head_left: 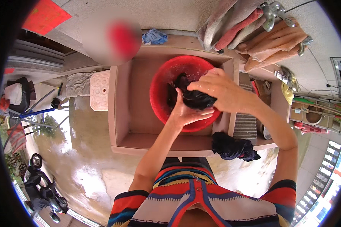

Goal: The person washes a striped towel and a black garment by hand in a red basin filled with soapy water. They scrub and rinse the items, then wring them out. The person hangs the towel on a drying rack using a hanger and later hangs the black garment on the same rack.

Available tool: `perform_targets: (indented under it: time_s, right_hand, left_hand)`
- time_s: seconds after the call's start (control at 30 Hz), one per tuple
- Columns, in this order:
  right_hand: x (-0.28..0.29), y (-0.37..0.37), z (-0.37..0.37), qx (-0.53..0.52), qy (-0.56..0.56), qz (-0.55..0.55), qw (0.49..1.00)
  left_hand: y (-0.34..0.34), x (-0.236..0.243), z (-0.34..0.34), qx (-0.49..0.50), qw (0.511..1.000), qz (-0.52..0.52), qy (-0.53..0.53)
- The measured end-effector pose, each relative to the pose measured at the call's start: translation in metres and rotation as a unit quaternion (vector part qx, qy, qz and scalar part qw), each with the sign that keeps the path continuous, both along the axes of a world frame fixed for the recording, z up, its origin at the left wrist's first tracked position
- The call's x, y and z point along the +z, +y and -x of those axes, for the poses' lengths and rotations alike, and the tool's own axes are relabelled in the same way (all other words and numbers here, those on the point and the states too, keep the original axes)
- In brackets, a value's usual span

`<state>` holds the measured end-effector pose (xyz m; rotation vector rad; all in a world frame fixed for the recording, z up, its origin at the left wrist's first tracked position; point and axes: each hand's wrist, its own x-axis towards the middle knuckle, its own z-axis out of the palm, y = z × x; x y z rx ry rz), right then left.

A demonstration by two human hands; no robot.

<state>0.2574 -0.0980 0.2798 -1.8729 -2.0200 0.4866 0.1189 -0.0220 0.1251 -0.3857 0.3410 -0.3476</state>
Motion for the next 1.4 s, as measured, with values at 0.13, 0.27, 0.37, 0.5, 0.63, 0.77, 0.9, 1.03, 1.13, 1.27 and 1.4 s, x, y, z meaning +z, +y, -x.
perform_targets:
  time_s: [0.13,0.27,0.37,0.5,0.63,0.77,0.9,1.03,1.13,1.27,1.4]
  right_hand:
    - [0.023,-0.020,0.051,-0.150,0.012,0.017,0.989]
    - [0.011,-0.040,0.093,-0.359,0.263,-0.062,0.893]
    - [-0.007,-0.066,0.108,-0.485,0.615,-0.123,0.609]
    - [-0.051,-0.095,0.100,-0.436,0.837,-0.175,0.280]
    - [-0.067,-0.101,0.101,-0.517,0.655,-0.161,0.527]
    - [-0.073,-0.102,0.117,-0.454,0.074,-0.191,0.867]
    - [-0.115,-0.093,0.101,-0.369,-0.097,-0.226,0.896]
    - [-0.120,-0.083,0.084,-0.431,0.031,-0.156,0.888]
    - [-0.134,-0.082,0.091,-0.471,0.135,-0.070,0.869]
    - [-0.145,-0.082,0.094,-0.500,0.324,0.021,0.803]
    - [-0.142,-0.075,0.092,-0.472,0.513,0.100,0.710]
  left_hand:
    - [-0.043,0.011,-0.011,0.168,0.978,-0.109,-0.057]
    - [-0.056,0.023,-0.021,0.194,0.974,-0.005,-0.120]
    - [-0.047,0.015,-0.031,0.234,0.961,-0.060,-0.135]
    - [-0.035,0.036,-0.034,0.182,0.971,-0.148,-0.054]
    - [-0.026,0.005,-0.034,0.126,0.974,-0.183,0.053]
    - [-0.018,0.001,-0.032,0.132,0.972,-0.165,0.098]
    - [-0.025,-0.002,-0.022,0.092,0.981,-0.144,0.096]
    - [-0.033,-0.002,-0.018,0.154,0.947,-0.237,0.154]
    - [-0.035,0.000,-0.016,0.169,0.904,-0.355,0.166]
    - [-0.036,0.011,-0.014,0.109,0.881,-0.432,0.161]
    - [-0.029,0.011,-0.010,0.068,0.863,-0.482,0.134]
